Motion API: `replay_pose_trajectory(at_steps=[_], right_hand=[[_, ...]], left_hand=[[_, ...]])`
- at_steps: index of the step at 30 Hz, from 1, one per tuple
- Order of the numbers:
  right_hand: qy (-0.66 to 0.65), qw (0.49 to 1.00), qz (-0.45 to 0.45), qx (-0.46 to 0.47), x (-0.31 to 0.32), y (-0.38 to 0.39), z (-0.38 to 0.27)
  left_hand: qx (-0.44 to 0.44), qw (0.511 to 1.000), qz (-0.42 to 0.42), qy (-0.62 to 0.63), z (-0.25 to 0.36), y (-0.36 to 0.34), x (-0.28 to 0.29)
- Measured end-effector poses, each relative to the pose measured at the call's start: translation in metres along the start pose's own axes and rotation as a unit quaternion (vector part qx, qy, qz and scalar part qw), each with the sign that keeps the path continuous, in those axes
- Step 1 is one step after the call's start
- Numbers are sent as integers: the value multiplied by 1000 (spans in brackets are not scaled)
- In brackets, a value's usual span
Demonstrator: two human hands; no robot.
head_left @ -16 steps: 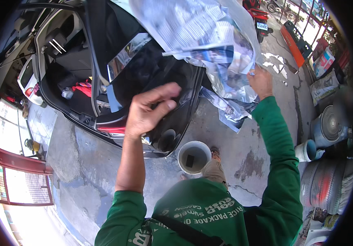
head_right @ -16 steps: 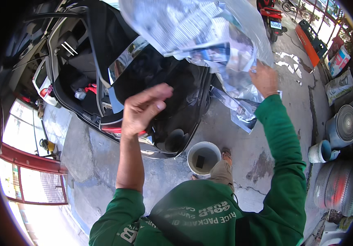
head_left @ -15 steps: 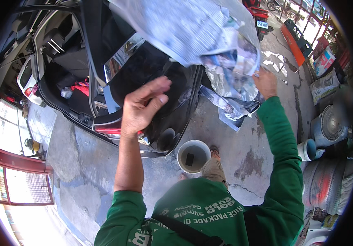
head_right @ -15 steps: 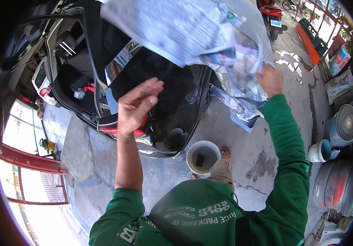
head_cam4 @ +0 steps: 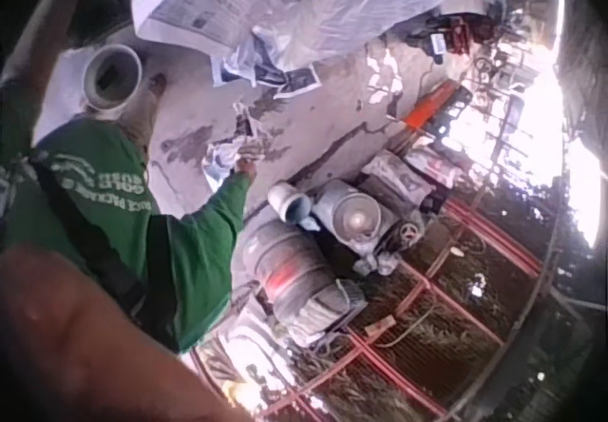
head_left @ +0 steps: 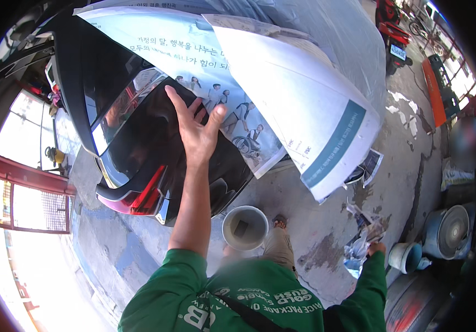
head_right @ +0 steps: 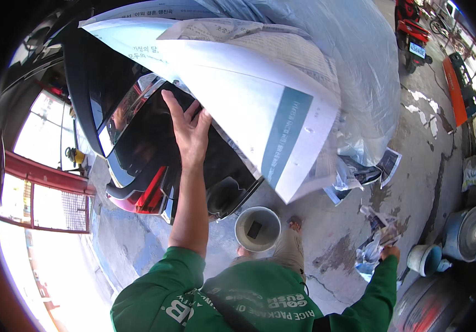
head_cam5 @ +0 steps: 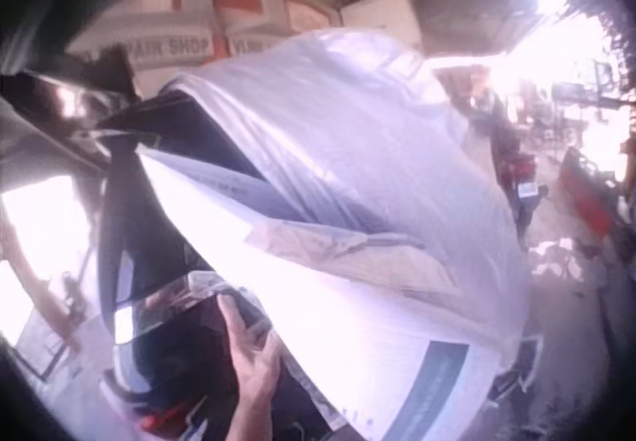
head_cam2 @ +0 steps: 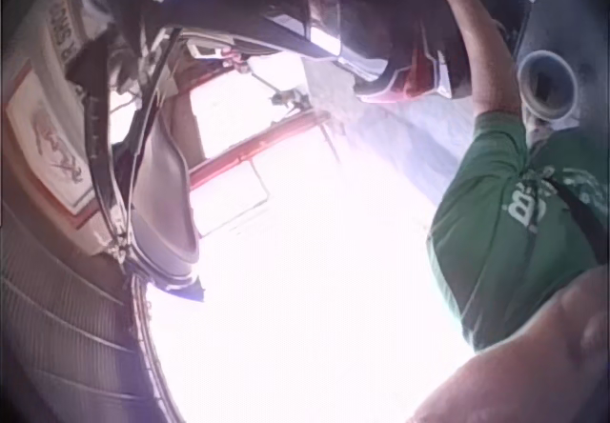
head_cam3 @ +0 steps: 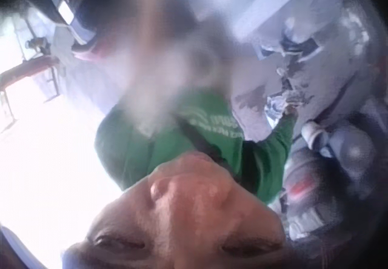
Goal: The person sands the edge of a black car bumper with a sanding block, repeatedly dipping it into a bucket of water. The person then removes newspaper covering the rear of the car.
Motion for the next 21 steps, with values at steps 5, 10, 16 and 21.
replay_pose_trajectory(at_steps=[5,10,16,21], right_hand=[[44,986,-86,138,-78,53,-133],[-179,956,-116,199,-27,57,-147],[-633,685,-321,163,93,64,-247],[-692,623,-267,250,149,108,-312]], left_hand=[[39,931,189,311,-83,-77,-71],[-110,977,121,-139,9,-96,-159],[57,857,-491,-144,-57,182,-349],[-57,755,-650,-65,-58,372,-367]])
Point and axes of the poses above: each hand's wrist, its own y-axis away from the middle knuckle, its own x-axis out of the back of the hand, z = x × y, the point moved 10 cm from there along -y, towards the middle knuckle, and after that the axes turned 14 degrees about -x, right-handed, at the moved point
